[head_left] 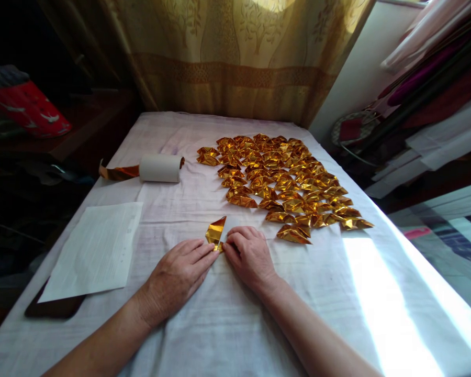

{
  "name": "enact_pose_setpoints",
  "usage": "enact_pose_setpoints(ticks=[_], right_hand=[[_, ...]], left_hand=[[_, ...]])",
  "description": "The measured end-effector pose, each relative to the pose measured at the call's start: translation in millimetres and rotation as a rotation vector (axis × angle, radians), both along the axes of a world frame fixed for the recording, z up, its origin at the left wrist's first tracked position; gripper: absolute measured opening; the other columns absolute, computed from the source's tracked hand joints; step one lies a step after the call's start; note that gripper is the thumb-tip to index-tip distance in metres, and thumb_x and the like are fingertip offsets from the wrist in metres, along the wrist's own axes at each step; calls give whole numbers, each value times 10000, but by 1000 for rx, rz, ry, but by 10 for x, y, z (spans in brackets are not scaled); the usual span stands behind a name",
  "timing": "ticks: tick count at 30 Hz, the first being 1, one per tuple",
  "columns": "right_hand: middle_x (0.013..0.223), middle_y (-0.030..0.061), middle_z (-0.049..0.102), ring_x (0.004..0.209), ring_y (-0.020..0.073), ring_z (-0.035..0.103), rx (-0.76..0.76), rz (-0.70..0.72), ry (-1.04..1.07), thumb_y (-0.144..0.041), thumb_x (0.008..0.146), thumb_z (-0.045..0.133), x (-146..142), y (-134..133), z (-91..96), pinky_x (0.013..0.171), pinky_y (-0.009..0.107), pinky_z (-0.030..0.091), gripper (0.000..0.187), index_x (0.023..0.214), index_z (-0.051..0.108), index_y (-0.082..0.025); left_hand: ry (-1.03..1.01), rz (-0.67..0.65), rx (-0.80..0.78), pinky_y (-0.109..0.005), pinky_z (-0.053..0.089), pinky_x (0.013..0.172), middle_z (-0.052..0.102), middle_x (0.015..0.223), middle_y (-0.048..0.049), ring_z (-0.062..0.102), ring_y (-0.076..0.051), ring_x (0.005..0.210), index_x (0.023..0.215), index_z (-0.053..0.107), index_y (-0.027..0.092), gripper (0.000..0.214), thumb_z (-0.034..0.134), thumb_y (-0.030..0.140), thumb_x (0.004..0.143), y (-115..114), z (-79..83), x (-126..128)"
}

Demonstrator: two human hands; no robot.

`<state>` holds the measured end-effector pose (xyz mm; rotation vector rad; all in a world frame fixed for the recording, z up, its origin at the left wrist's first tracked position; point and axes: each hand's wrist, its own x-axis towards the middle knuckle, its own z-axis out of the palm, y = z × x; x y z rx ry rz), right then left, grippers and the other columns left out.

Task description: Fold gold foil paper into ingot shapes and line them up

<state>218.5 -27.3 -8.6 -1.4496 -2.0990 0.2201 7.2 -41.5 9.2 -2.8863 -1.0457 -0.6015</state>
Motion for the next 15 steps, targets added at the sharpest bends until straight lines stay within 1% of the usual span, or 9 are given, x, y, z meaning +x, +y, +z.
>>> enact_pose_setpoints(ticks=[6, 12, 15], right_hand=[[929, 25, 701, 872, 202, 576, 2, -6, 21, -212, 884, 658, -11, -3, 13, 772, 343, 370, 110, 779, 623, -216], [941, 36, 688, 906, 215, 578, -38, -12, 27, -303, 857, 712, -22, -23, 29, 794, 354, 375, 127, 819, 624, -220], [951, 45, 685, 917, 226, 579, -53, -19, 26, -296, 854, 712, -18, -25, 20, 798, 358, 378, 120, 830, 622, -220]], left_hand=[[19, 19, 27, -419, 471, 1016, 703, 1211, -59, 596, -230, 1128, 1216, 662, 181, 319, 482, 164, 953, -6, -3, 19], [30, 33, 41, -449, 434, 1030, 705, 1195, -71, 601, -239, 1111, 1195, 665, 164, 313, 482, 146, 942, -17, 30, 67], [27, 40, 39, -438, 420, 1037, 709, 1182, -67, 604, -230, 1106, 1188, 667, 169, 314, 476, 132, 941, -23, 41, 86]])
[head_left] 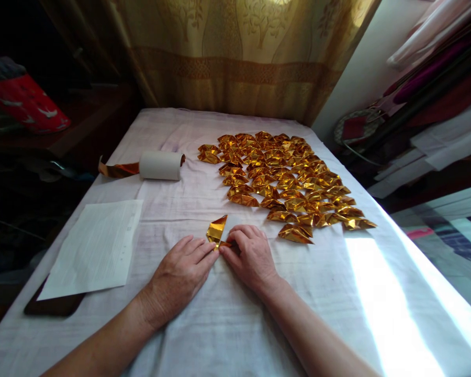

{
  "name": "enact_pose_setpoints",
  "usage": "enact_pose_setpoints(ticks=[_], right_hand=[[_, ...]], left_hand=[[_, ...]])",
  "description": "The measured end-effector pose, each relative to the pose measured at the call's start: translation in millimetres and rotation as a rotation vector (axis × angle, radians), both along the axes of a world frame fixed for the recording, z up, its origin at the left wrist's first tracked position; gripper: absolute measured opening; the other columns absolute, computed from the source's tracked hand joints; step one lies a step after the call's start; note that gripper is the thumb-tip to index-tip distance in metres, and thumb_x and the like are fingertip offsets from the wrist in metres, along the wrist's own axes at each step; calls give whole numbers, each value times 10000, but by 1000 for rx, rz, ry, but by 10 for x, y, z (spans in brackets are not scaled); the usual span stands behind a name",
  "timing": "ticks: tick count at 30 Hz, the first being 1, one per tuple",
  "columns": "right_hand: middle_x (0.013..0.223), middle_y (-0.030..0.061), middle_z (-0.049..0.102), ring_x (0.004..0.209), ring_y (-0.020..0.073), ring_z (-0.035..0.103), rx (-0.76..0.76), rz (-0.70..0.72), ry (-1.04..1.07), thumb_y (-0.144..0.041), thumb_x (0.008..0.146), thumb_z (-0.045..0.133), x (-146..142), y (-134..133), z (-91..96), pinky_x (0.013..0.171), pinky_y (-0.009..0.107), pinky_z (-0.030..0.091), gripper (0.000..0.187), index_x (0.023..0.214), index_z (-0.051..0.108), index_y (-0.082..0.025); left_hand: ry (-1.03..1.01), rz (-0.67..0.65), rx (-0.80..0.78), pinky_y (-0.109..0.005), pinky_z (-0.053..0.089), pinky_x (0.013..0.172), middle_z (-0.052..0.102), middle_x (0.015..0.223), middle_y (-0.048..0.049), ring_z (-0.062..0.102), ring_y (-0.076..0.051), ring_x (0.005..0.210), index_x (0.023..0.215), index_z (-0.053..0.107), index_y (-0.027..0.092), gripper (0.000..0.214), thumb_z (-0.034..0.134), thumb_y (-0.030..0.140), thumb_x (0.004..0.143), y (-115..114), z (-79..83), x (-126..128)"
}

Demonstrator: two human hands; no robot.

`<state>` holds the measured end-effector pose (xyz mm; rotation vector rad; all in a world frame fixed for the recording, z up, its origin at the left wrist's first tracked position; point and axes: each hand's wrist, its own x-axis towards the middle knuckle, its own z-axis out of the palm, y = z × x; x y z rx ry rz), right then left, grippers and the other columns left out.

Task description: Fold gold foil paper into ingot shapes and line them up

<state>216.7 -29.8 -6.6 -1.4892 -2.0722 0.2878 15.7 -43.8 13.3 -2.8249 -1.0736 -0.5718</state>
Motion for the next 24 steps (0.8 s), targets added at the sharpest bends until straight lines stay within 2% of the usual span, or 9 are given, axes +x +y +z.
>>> enact_pose_setpoints(ticks=[5, 19, 24], right_hand=[[959, 46, 685, 933, 224, 581, -26, 16, 38, -205, 881, 652, 29, 11, -20, 830, 355, 397, 33, 863, 630, -220], [976, 60, 691, 920, 219, 585, 16, 34, 47, -114, 917, 519, 48, 27, -73, 825, 351, 422, 176, 884, 657, -219], [976, 64, 676, 933, 235, 577, -6, 23, 17, -246, 889, 646, 6, 3, -6, 837, 369, 408, 36, 894, 640, -211]], left_hand=[[-15, 26, -23, -435, 395, 1050, 716, 1169, -42, 607, -219, 1103, 1168, 672, 188, 301, 467, 139, 953, -9, 2, 6], [3, 28, -41, -441, 396, 1053, 714, 1167, -54, 610, -221, 1106, 1173, 665, 190, 296, 464, 149, 960, -9, 1, 4], [10, 30, -56, -445, 379, 1068, 704, 1184, -52, 605, -229, 1115, 1181, 658, 186, 288, 491, 144, 949, -15, -9, 10]])
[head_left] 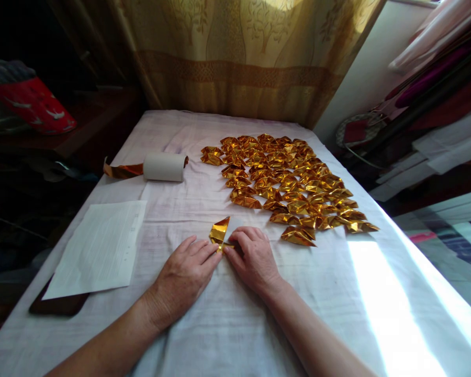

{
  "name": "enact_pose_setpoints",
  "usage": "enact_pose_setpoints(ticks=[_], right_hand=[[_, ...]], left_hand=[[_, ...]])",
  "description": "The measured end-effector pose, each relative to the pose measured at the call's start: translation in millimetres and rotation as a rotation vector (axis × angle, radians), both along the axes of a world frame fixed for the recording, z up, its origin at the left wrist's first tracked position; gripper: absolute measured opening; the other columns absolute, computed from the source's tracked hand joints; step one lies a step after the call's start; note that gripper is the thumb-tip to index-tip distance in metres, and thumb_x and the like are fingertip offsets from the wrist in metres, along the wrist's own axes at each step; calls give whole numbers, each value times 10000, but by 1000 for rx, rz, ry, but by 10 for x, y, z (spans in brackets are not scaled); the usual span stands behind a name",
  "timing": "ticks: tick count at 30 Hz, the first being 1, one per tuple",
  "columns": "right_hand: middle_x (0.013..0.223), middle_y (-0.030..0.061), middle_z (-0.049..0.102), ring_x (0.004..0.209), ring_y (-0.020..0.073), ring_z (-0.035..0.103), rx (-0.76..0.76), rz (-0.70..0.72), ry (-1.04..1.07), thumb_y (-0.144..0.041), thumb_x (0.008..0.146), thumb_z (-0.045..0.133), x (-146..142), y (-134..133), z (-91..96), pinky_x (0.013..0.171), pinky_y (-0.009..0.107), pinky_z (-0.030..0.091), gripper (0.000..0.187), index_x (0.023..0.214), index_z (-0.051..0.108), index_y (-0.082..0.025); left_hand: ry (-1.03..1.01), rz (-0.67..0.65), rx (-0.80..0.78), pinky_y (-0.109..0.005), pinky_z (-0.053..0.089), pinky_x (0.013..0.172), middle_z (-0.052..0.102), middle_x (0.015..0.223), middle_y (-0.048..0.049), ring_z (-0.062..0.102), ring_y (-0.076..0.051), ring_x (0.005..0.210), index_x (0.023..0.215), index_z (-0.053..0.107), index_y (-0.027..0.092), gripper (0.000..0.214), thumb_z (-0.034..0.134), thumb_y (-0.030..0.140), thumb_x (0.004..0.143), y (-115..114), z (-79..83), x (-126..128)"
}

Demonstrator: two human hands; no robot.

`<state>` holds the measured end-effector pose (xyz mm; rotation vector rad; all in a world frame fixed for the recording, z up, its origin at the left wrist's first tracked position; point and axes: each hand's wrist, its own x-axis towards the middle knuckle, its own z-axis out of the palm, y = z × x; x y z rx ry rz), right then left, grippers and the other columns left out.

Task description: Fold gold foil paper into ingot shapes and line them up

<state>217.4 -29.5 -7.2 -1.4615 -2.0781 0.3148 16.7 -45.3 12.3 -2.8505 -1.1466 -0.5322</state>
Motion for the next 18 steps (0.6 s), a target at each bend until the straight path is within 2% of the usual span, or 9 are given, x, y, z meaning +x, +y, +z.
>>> enact_pose_setpoints(ticks=[3, 7, 15, 18], right_hand=[[975, 61, 671, 936, 240, 573, -7, -7, -13, -276, 855, 702, -13, -7, 19, 825, 371, 400, 98, 883, 638, -207], [973, 53, 672, 938, 228, 571, -14, 5, 0, -196, 889, 631, -4, -1, 5, 831, 362, 403, 25, 900, 646, -213], [975, 57, 687, 933, 220, 581, 46, 0, 2, -58, 881, 507, 44, 32, -96, 838, 350, 438, 234, 925, 670, -219], [1069, 78, 684, 1010, 223, 588, 97, -39, 32, -63, 886, 465, 67, 41, -138, 883, 365, 452, 280, 991, 674, -217]], left_hand=[[9, -2, -1, -446, 382, 1069, 698, 1187, -65, 605, -229, 1115, 1186, 654, 181, 292, 495, 139, 944, 1, -7, 0], [3, -2, 4, -444, 400, 1048, 704, 1161, -61, 616, -228, 1090, 1163, 661, 182, 275, 505, 136, 941, 9, 5, 11], [0, -12, 60, -452, 400, 1051, 721, 1125, -66, 635, -219, 1040, 1103, 682, 180, 242, 508, 130, 943, 10, 22, 35], [-8, -19, 69, -458, 396, 1058, 723, 1110, -70, 637, -218, 1029, 1092, 683, 183, 234, 506, 141, 945, 9, 26, 34]])
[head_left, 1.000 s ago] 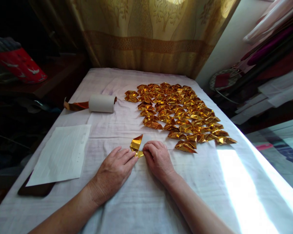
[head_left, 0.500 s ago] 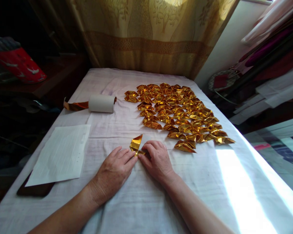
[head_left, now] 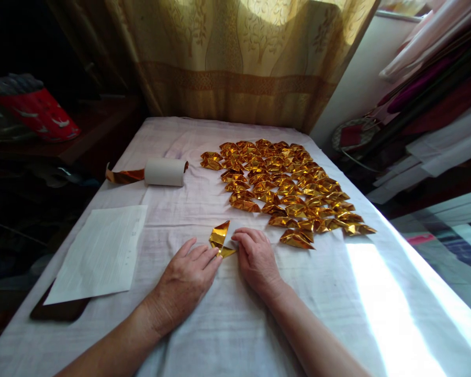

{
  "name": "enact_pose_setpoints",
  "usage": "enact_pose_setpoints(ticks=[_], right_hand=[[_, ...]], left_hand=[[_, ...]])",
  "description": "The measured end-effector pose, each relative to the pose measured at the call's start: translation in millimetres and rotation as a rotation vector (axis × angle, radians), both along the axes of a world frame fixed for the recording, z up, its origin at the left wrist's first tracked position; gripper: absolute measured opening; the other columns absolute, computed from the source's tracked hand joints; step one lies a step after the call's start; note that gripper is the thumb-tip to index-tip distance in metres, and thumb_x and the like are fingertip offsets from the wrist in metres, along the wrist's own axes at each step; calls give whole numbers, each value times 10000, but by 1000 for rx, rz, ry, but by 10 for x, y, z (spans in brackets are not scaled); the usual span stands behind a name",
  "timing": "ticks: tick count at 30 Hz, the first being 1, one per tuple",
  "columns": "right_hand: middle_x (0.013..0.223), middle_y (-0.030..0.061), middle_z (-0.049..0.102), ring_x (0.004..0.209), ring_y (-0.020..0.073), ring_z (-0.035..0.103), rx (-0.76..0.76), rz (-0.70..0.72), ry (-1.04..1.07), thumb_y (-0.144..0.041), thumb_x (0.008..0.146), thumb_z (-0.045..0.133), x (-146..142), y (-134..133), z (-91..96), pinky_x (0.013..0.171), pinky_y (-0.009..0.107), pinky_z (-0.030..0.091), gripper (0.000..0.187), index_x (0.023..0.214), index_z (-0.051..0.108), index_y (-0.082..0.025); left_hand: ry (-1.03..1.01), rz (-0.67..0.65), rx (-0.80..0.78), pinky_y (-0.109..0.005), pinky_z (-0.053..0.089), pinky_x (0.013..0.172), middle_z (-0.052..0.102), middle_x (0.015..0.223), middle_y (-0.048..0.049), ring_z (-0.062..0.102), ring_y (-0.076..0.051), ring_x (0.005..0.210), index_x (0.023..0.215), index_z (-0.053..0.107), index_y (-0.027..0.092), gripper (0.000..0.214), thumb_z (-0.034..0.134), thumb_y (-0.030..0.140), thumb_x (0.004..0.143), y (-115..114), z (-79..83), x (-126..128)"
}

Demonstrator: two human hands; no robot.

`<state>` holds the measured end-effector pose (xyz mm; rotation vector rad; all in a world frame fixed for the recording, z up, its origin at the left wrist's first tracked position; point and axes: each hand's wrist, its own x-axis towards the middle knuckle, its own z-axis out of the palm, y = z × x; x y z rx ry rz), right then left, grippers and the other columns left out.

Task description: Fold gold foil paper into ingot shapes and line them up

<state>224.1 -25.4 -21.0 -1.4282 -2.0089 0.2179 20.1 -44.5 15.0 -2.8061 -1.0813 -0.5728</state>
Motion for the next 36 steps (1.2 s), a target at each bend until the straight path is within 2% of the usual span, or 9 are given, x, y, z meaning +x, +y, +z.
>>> enact_pose_setpoints(ticks=[3, 6, 13, 17, 22, 26, 30, 33, 36], right_hand=[[1230, 111, 645, 1169, 254, 544, 40, -78, -12, -77, 870, 449, 15, 6, -37, 946, 414, 441, 331, 1080, 668, -209], [1254, 106, 648, 1209, 267, 524, 34, -111, -41, -67, 846, 440, 27, 14, -51, 973, 437, 425, 391, 1152, 647, -198], [1107, 87, 700, 1065, 236, 602, -31, -48, 56, -39, 776, 446, 85, 23, 25, 904, 392, 441, 433, 1118, 655, -205], [1032, 62, 711, 1012, 226, 619, -54, -17, 120, -43, 738, 475, 102, 13, 42, 888, 380, 445, 420, 1063, 670, -222], [952, 38, 709, 931, 205, 624, -44, 78, 113, -53, 796, 536, 88, -2, 53, 836, 356, 436, 331, 1005, 702, -249], [895, 26, 704, 902, 190, 613, -13, 168, 53, -139, 883, 611, 58, -34, 115, 826, 353, 428, 188, 910, 744, -270], [981, 37, 706, 1031, 209, 590, 9, 258, -17, -196, 916, 627, 24, -71, 172, 892, 375, 434, 161, 929, 757, -290], [975, 39, 704, 1007, 205, 595, 3, 284, 0, -206, 935, 607, 15, -73, 167, 896, 378, 444, 159, 948, 747, -279], [969, 52, 698, 963, 202, 599, -15, 270, 66, -178, 924, 596, 24, -57, 140, 870, 367, 457, 154, 998, 716, -239]], left_hand=[[-24, 1, 23, -466, 394, 1063, 729, 1084, -65, 641, -217, 1007, 1060, 687, 183, 239, 479, 135, 952, 2, 8, 1], [-23, 14, 24, -480, 386, 1076, 732, 1071, -64, 642, -216, 993, 1003, 693, 188, 238, 466, 136, 955, 5, 14, -5], [-7, 58, -19, -519, 364, 1090, 722, 1160, -68, 629, -252, 1093, 1050, 690, 195, 196, 526, 212, 943, 87, -12, -162], [-26, 117, -15, -517, 366, 1082, 727, 1152, -69, 634, -258, 1095, 1009, 686, 191, 202, 509, 275, 963, 174, -50, -268], [-43, 152, -6, -522, 361, 1088, 736, 1108, -65, 633, -266, 1095, 1067, 666, 189, 235, 500, 327, 976, 207, -95, -276], [-63, 169, -7, -529, 378, 1089, 686, 1227, -69, 595, -272, 1166, 1083, 674, 213, 201, 527, 281, 963, 193, -99, -241], [-112, 146, 20, -445, 468, 1039, 663, 1242, -96, 590, -244, 1163, 1031, 687, 186, 187, 516, 179, 955, 169, -110, -215], [-133, 73, 20, -366, 530, 962, 694, 1162, -80, 626, -209, 1094, 1035, 689, 188, 220, 479, 166, 971, 148, -131, -206], [-134, 26, -6, -363, 542, 958, 699, 1151, -74, 628, -213, 1109, 1053, 693, 197, 238, 471, 175, 973, 134, -143, -204]])
